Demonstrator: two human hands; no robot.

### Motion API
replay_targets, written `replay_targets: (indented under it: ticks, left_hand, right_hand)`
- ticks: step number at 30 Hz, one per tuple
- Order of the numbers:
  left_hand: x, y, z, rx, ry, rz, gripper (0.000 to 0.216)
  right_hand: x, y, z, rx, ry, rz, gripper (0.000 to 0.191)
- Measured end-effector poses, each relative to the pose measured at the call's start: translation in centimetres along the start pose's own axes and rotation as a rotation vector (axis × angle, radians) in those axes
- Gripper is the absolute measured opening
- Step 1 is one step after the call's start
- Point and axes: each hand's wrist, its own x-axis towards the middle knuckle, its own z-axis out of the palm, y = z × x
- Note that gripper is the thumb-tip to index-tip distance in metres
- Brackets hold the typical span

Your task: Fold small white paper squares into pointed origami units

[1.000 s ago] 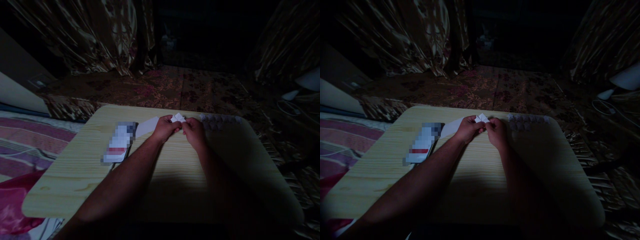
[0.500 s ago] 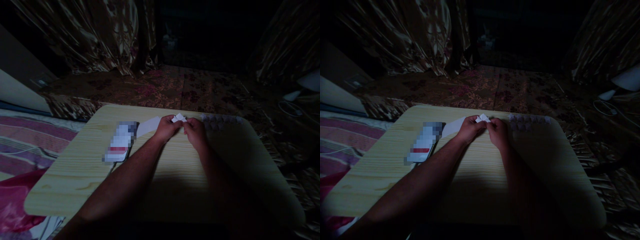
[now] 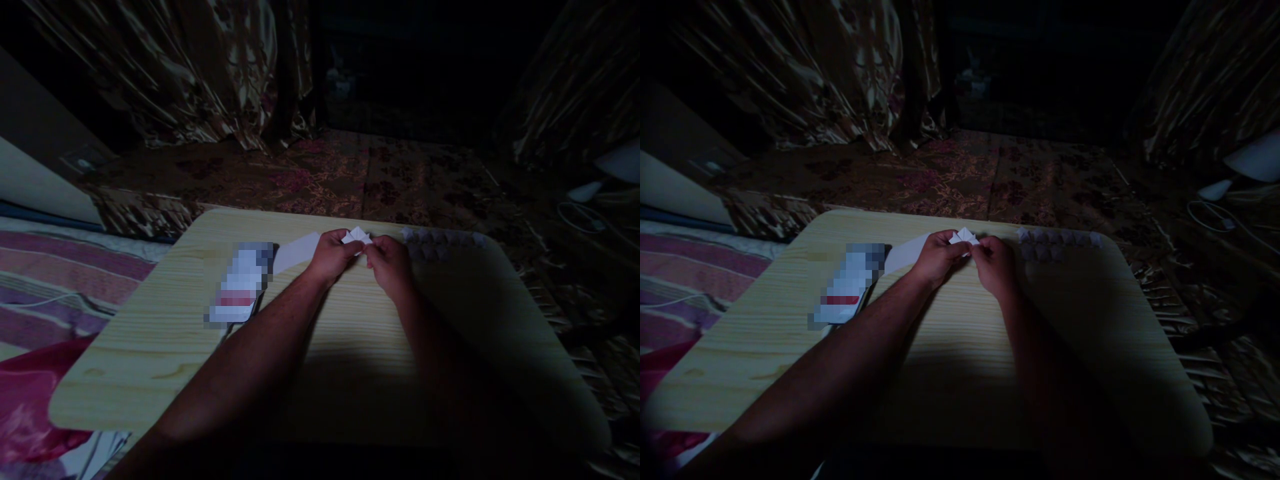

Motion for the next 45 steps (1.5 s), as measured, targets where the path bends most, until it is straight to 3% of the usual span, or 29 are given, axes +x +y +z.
replay_targets:
  ticks: [10, 28, 40, 45]
  left_hand:
    - [0.13, -0.13, 0.09, 0.118, -0.002, 0.043, 0.023]
    - [-0.03, -0.07, 0.12, 0.114, 0.023, 0.045, 0.029]
    - [0.18, -0.35, -0.23, 0.179, -0.032, 0.059, 0.028]
    - [0.2, -0.47, -0.09, 0.139, 0.009, 0.04, 0.031]
  right_hand:
    - [0.01, -0.34, -0.09, -0.017, 0.046, 0.052, 0.017]
    - [0.05, -0.32, 0.12, 0.035, 0.026, 0.091, 0.018]
    - [0.11, 0.08, 0.05, -0.02, 0.003, 0.035, 0.02]
    - [-0.07, -0.1, 0.08, -0.08, 0.012, -0.005, 0.024]
